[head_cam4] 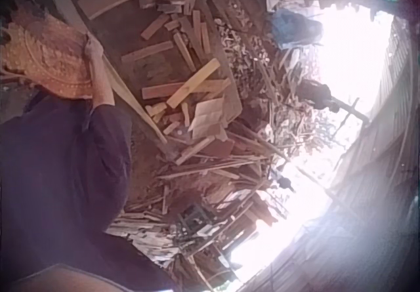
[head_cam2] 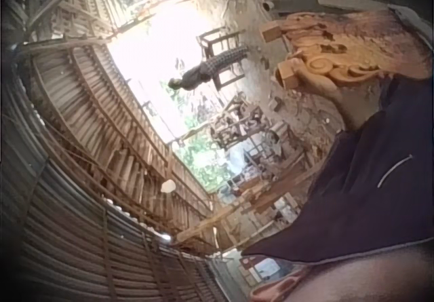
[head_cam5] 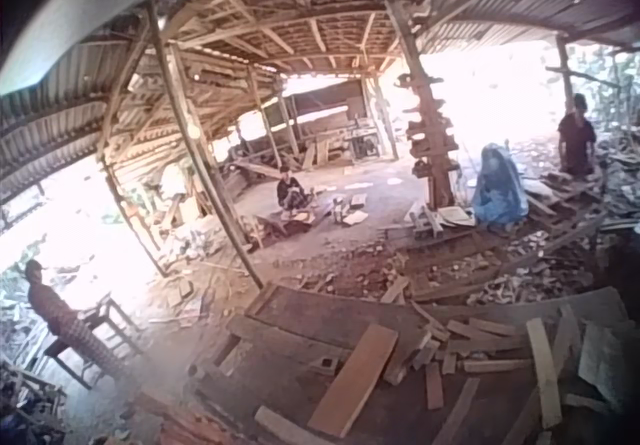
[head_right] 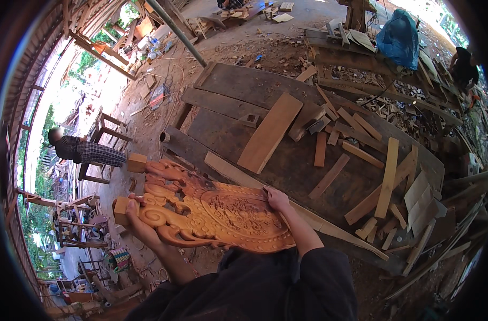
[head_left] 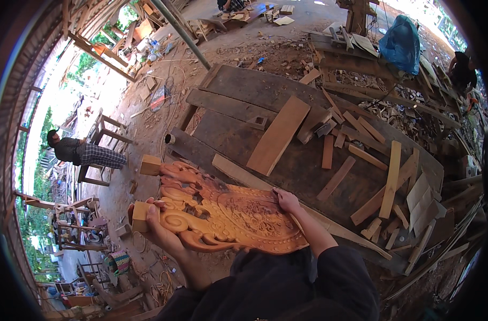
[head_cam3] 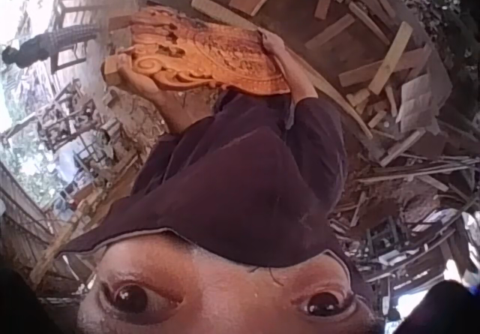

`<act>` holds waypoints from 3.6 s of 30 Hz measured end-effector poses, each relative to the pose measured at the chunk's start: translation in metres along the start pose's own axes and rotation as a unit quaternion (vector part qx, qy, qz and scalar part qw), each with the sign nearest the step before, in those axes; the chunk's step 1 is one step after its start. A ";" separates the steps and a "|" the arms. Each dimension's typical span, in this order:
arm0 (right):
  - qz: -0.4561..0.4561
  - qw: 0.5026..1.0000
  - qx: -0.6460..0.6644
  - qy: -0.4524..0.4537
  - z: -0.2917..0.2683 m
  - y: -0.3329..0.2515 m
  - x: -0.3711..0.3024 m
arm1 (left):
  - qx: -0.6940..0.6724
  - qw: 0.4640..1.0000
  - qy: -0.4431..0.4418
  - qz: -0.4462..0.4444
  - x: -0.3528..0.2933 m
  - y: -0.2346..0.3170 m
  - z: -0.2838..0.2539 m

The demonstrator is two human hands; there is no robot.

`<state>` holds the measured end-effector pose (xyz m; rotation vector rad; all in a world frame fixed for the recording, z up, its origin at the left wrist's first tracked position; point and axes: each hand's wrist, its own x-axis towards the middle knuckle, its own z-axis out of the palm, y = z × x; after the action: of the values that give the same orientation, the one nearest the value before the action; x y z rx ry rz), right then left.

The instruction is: The person walks to a workbench, moves wood pieces aside on the table, and picks up a carved wooden panel. The person then sands the carved wooden panel with sandpaper and holds it up by hand.

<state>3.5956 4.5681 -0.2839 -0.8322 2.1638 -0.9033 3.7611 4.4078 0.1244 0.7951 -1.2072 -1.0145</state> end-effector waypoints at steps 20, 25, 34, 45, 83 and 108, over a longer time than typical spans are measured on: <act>0.014 1.000 0.000 -0.006 0.002 0.001 0.002 | -0.007 1.000 -0.001 0.001 0.004 -0.003 -0.010; -0.009 1.000 -0.011 -0.004 0.000 0.000 0.005 | -0.025 0.999 -0.011 -0.023 0.008 -0.006 -0.015; -0.004 0.999 0.020 0.032 0.006 -0.001 -0.001 | -0.028 0.999 0.001 -0.025 0.006 -0.006 -0.014; 0.003 1.000 -0.024 -0.017 -0.003 -0.005 0.001 | -0.024 0.999 -0.011 -0.018 0.007 -0.010 -0.020; 0.027 0.999 -0.030 -0.003 0.002 -0.003 0.002 | -0.033 0.999 -0.006 -0.037 0.005 -0.005 -0.015; 0.041 0.999 -0.027 -0.021 0.000 -0.006 0.001 | -0.028 0.999 -0.013 -0.011 0.005 -0.002 -0.013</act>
<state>3.5968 4.5637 -0.2798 -0.7743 2.1783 -0.7832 3.7736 4.4024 0.1213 0.7545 -1.1910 -1.0744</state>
